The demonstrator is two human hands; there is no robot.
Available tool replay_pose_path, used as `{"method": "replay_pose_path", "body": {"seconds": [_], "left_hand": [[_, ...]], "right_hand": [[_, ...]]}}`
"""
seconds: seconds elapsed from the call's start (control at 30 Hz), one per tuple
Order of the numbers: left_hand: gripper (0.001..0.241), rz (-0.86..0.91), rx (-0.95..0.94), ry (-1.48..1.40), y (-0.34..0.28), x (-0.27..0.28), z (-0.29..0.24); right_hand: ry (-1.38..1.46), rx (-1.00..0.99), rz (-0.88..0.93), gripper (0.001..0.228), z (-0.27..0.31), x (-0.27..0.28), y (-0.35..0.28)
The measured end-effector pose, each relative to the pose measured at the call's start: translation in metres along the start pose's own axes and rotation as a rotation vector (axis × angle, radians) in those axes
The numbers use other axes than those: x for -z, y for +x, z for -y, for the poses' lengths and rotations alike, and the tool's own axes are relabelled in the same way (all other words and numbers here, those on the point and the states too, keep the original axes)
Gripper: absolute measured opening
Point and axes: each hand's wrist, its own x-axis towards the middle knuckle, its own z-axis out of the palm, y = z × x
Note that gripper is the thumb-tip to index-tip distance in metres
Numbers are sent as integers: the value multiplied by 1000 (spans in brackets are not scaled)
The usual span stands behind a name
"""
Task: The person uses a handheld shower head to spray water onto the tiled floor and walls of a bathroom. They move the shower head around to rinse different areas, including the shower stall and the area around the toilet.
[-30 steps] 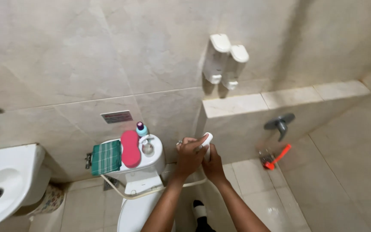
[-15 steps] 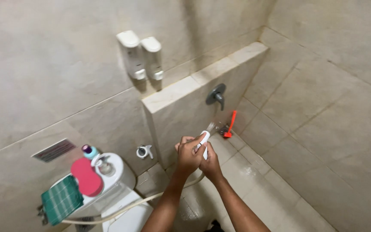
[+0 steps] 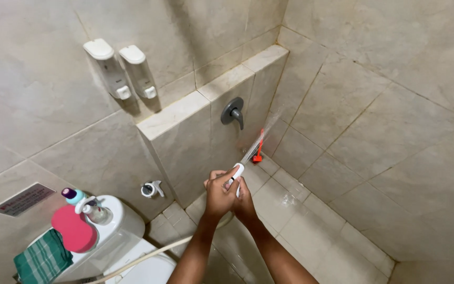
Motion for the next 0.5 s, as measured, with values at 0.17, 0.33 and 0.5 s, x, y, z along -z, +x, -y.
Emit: {"method": "replay_pose_path", "body": {"seconds": [0.17, 0.33, 0.5], "left_hand": [[37, -11, -135, 42, -17, -14, -21], [37, 37, -79, 19, -39, -32, -24], [37, 30, -114, 88, -56, -39, -34]], "right_hand": [[-9, 102, 0, 31, -7, 15, -18], [117, 101, -3, 29, -9, 27, -42], [40, 175, 4, 35, 0, 33, -65]]}}
